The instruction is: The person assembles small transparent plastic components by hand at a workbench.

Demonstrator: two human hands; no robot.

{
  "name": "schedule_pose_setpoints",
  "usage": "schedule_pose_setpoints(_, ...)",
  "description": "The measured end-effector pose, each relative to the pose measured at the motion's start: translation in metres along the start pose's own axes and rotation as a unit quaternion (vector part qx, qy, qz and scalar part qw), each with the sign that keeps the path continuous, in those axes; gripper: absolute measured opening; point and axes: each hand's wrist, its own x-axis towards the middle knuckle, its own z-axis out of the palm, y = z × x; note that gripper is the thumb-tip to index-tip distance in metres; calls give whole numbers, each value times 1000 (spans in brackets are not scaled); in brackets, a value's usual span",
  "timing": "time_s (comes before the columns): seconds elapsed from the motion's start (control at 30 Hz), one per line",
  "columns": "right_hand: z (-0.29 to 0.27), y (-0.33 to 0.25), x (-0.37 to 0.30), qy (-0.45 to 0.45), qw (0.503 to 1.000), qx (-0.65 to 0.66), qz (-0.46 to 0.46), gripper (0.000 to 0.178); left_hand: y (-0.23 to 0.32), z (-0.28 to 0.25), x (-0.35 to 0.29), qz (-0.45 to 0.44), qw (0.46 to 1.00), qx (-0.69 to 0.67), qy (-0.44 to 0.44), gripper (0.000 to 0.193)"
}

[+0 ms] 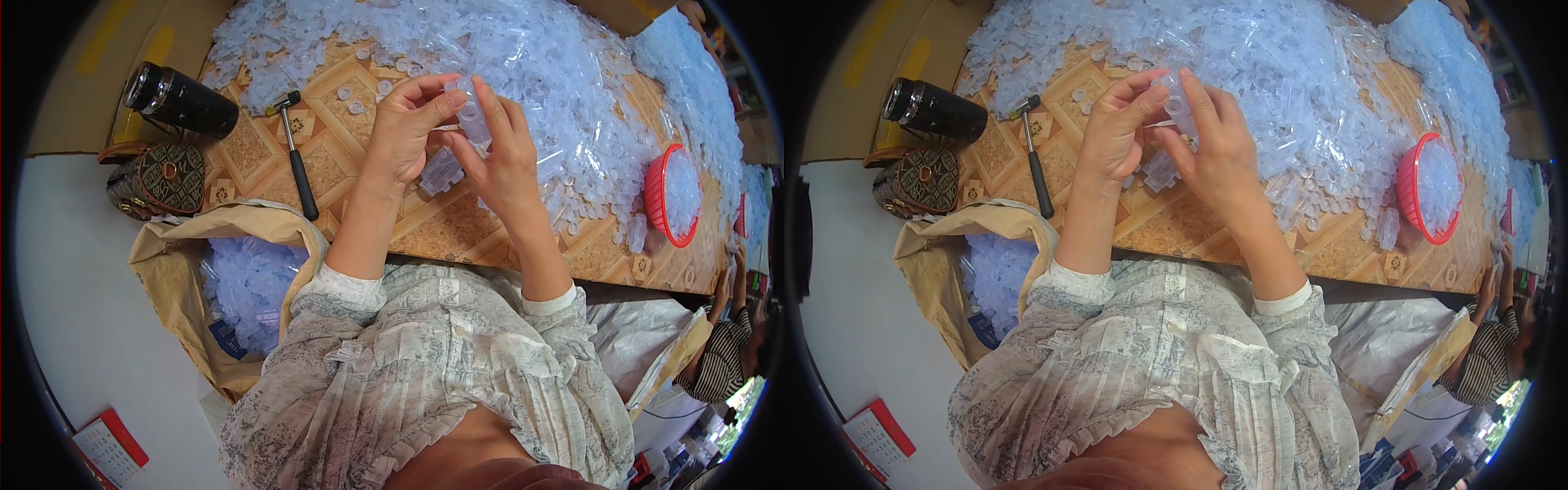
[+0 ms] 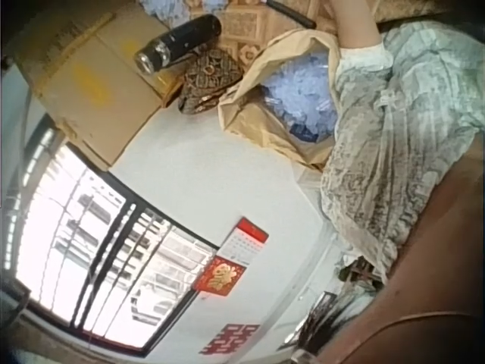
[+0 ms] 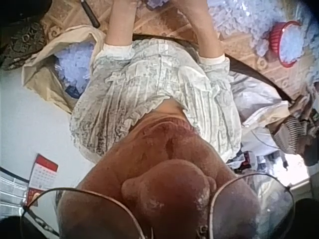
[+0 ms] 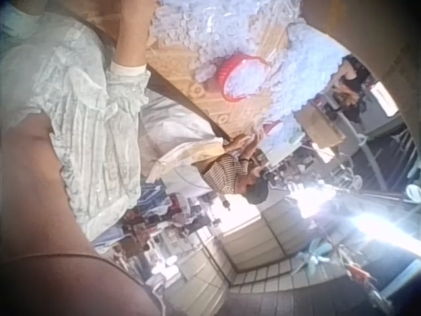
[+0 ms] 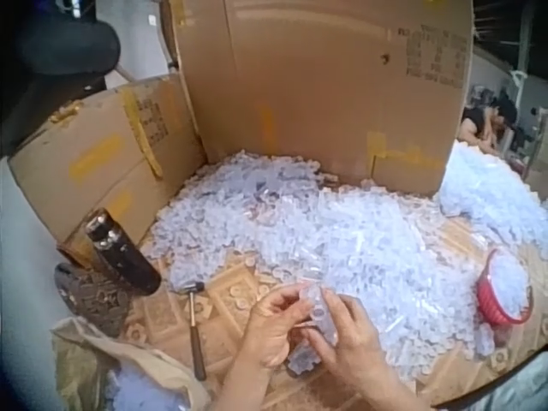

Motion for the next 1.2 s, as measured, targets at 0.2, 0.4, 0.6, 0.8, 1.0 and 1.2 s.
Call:
schedule_pose_setpoints(0.2,-1,-13,-11,-42,990,75,115,51,15,-6,-6,-19,992,108,-57,32)
schedule_pose_setpoints(0.4,-16,-23,6,-139,948,169,230,49,5,-16,-5,57,995,47,-65,33)
schedule_pose_setpoints(0.6,-25,9,27,-114,977,57,173,30,27,-42,5,148,987,-62,12,18)
schedule_pose_setpoints(0.8,22,6,22,-247,966,-54,49,17,24,-37,4,152,983,-97,31,19)
schedule_pose_setpoints(1.0,56,9,23,-305,940,-152,11,18,27,-45,3,142,981,-129,24,28)
schedule_pose_setpoints(1.2,57,12,21,-267,951,-158,1,20,21,-42,1,99,990,-101,5,37)
